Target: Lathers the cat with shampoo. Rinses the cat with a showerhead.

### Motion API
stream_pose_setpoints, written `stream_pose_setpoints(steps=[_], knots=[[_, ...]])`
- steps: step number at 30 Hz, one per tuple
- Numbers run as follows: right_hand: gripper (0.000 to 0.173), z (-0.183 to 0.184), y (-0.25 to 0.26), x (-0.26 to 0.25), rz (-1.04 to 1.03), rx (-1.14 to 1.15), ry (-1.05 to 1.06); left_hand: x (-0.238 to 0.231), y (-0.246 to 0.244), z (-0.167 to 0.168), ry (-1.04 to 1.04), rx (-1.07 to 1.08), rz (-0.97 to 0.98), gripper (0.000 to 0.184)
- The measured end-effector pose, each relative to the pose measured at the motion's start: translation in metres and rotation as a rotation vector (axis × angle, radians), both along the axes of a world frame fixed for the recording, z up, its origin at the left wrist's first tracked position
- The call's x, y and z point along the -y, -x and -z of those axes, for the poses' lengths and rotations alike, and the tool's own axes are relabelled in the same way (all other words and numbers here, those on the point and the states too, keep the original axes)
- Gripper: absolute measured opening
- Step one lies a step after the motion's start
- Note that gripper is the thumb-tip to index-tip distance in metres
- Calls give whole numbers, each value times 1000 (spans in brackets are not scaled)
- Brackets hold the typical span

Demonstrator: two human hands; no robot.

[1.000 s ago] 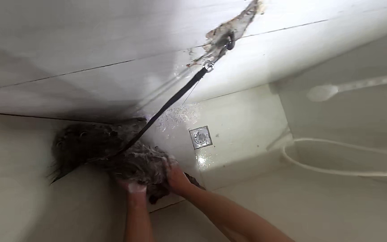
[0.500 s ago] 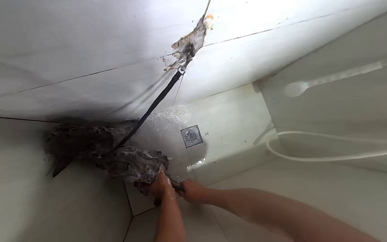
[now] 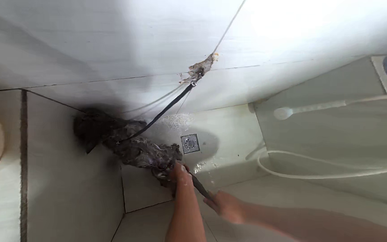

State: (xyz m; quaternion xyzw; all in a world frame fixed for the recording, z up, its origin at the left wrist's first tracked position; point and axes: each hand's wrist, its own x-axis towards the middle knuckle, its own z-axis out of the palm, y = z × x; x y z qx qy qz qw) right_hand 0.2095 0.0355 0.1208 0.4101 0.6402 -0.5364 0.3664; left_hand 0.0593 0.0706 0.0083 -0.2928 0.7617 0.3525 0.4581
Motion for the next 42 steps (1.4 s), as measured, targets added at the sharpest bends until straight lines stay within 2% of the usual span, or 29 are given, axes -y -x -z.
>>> stream_pose_setpoints(steps=[3,5,6,9,10,12,13,14,17,20,22,24,26,28,31,34,36,37,38,39,40,41,42], knots=[[60,9,-24,-10,-113,97,58,11,-20,-4,-114,85,61,17],[55,18,-33,-26,-70,154,76,20,-32,-12,-103,134,117,18],[49,20,-29,-36,26,125,59,26,-37,-21,-90,169,131,23],[51,22,12,-66,391,-68,40,42,-57,-57,-88,194,249,27],[53,18,32,-70,410,-76,58,47,-64,-73,-102,180,327,26],[66,5,70,-71,290,86,62,54,-68,-107,-130,173,515,30],[67,-1,84,-72,209,187,81,57,-66,-123,-121,158,618,33],[58,-3,91,-72,176,253,84,60,-61,-139,-128,140,732,35],[29,-7,82,-67,372,257,110,77,-40,-183,-209,128,1089,37],[26,-25,61,-46,662,161,185,96,-28,-219,-233,119,1465,37],[26,-49,51,-32,780,109,182,108,-21,-226,-245,71,1685,41],[31,-77,49,-21,796,89,123,120,-10,-226,-274,31,1843,43],[39,-97,40,-12,698,120,29,137,1,-226,-267,30,1976,44],[47,-120,29,-8,595,144,-35,146,18,-225,-191,76,2013,44],[38,-154,-1,-11,588,57,-120,145,38,-225,-96,56,1963,40],[37,-183,-59,-18,671,-150,-99,139,38,-235,-48,8,1847,41],[29,-184,-113,-21,701,-304,-88,135,23,-241,-119,-10,1685,41],[22,-178,-143,-25,654,-315,-200,133,11,-242,-228,7,1569,38],[39,-175,-173,-30,522,-188,-344,133,-5,-240,-349,31,1486,32],[71,-175,-200,-33,416,3,-460,131,-23,-240,-380,69,1545,31],[91,-174,-230,-34,428,125,-576,127,-42,-243,-331,80,1736,44],[96,-179,-260,-37,501,184,-748,121,-64,-248,-276,87,1913,61],[94,-189,-287,-44,602,200,-951,113,-86,-252,-312,78,1991,69]])
